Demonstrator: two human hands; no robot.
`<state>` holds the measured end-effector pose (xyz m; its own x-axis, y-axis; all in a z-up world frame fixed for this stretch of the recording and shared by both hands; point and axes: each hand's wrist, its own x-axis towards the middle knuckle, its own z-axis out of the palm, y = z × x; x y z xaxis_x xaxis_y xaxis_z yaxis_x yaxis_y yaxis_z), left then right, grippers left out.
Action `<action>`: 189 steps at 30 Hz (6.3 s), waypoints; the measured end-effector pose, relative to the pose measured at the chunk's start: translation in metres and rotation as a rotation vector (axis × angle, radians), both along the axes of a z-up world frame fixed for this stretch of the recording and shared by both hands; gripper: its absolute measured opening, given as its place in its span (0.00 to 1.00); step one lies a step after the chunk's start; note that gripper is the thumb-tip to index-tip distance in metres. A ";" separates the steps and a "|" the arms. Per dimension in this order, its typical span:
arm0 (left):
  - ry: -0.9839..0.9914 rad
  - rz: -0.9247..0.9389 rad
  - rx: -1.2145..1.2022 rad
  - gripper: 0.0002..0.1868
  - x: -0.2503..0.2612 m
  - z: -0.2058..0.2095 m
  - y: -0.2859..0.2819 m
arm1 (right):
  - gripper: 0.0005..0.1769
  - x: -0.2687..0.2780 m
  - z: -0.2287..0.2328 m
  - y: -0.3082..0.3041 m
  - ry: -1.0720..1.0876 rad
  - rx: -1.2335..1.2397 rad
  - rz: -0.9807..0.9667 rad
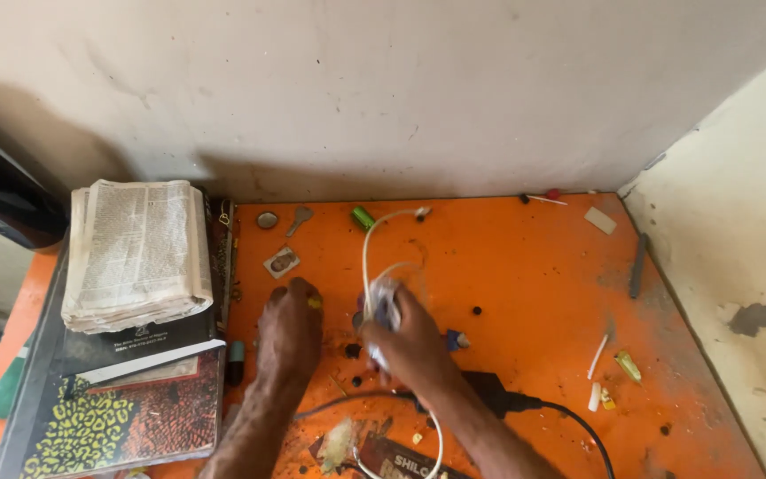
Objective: Assembling and connecting electronic components and wires on a desk
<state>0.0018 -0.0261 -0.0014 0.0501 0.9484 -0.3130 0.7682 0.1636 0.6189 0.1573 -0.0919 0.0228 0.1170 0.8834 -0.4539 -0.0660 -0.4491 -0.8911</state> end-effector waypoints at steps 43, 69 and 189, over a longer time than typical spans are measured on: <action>0.024 0.499 0.983 0.10 -0.181 0.075 0.008 | 0.20 -0.086 0.034 0.025 0.489 0.091 -0.001; 0.386 0.313 0.625 0.20 -0.279 -0.016 -0.002 | 0.08 -0.182 -0.030 0.057 0.078 0.054 -0.287; -0.842 0.114 0.130 0.14 0.040 -0.071 0.100 | 0.19 0.017 -0.001 0.067 0.249 0.262 -0.183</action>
